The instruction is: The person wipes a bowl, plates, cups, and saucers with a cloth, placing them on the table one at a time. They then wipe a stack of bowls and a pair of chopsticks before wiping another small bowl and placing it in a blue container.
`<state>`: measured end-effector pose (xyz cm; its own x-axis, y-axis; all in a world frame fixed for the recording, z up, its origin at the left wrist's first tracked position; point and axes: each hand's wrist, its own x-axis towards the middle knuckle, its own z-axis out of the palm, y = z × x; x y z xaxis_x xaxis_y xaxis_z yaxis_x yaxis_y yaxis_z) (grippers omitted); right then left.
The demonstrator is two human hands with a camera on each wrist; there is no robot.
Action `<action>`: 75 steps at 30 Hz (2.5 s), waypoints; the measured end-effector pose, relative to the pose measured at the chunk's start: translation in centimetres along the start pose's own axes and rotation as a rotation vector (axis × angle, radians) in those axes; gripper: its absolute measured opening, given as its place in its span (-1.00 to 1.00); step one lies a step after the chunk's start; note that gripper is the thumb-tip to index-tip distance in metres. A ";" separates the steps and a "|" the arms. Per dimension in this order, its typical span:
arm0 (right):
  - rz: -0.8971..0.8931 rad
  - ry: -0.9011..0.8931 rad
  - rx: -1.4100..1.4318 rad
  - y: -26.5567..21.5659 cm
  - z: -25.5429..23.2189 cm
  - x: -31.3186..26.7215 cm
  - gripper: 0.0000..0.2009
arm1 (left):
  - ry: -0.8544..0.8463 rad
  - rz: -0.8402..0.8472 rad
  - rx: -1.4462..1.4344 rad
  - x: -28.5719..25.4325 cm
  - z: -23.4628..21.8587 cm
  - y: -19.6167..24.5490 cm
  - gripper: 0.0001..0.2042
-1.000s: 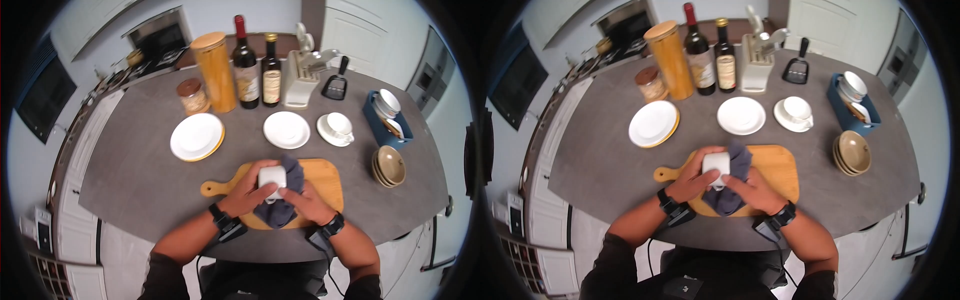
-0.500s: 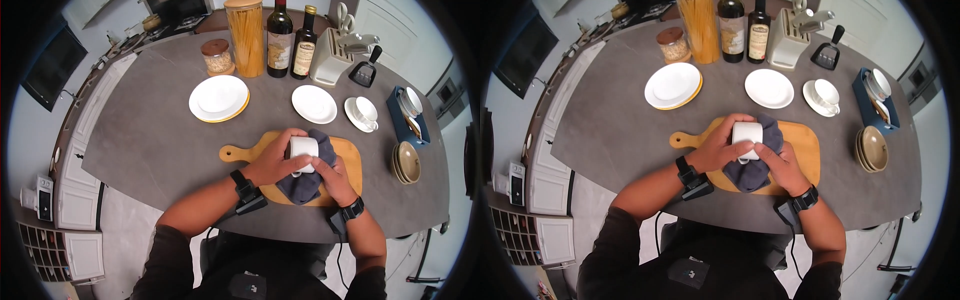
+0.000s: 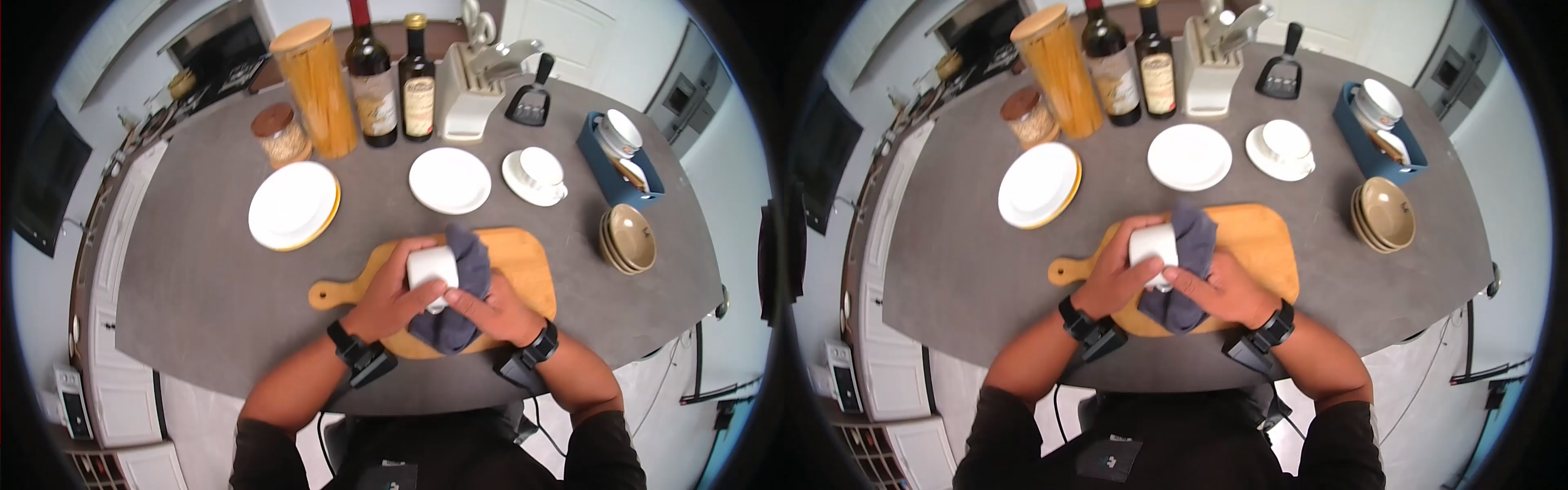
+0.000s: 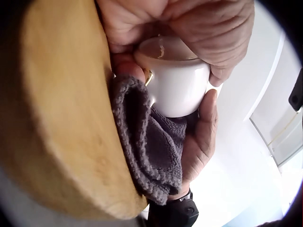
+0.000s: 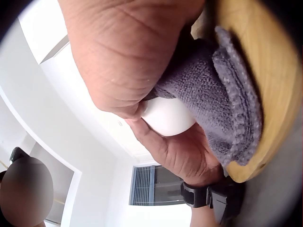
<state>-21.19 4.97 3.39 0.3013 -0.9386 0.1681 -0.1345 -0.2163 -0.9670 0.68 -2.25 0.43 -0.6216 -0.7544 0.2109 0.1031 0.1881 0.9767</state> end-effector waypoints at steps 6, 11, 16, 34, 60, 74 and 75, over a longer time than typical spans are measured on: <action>0.011 0.001 -0.017 -0.4 -0.1 -0.2 -0.72 | -0.007 -0.041 -0.102 -0.3 0.1 0.9 -0.37; -0.012 0.010 0.013 -0.4 0.2 -0.1 -0.71 | 0.005 0.005 -0.081 -0.5 0.2 0.9 -0.37; 0.017 -0.016 0.070 -0.9 0.4 -0.1 -0.71 | -0.001 -0.039 -0.157 -0.7 0.1 1.1 -0.44; -0.032 0.010 0.018 -0.2 0.9 -0.4 -0.69 | -0.009 -0.049 -0.080 -1.0 0.2 1.3 -0.52; -0.030 0.086 -0.065 -0.7 1.2 0.2 -0.67 | 0.003 0.022 -0.143 -1.1 0.2 1.3 -0.37; -0.346 0.167 -0.397 -2.4 1.5 0.5 -0.73 | -0.126 -0.157 -0.283 -1.0 -1.7 0.3 -0.33; -0.444 0.200 -0.520 -2.3 1.4 0.7 -0.69 | -0.138 -0.162 -0.310 -1.0 -1.6 0.2 -0.35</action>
<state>-19.37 5.15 5.47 0.2597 -0.7526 0.6051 -0.4875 -0.6431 -0.5906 2.58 -2.46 0.44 -0.7454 -0.6633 0.0659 0.2116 -0.1417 0.9670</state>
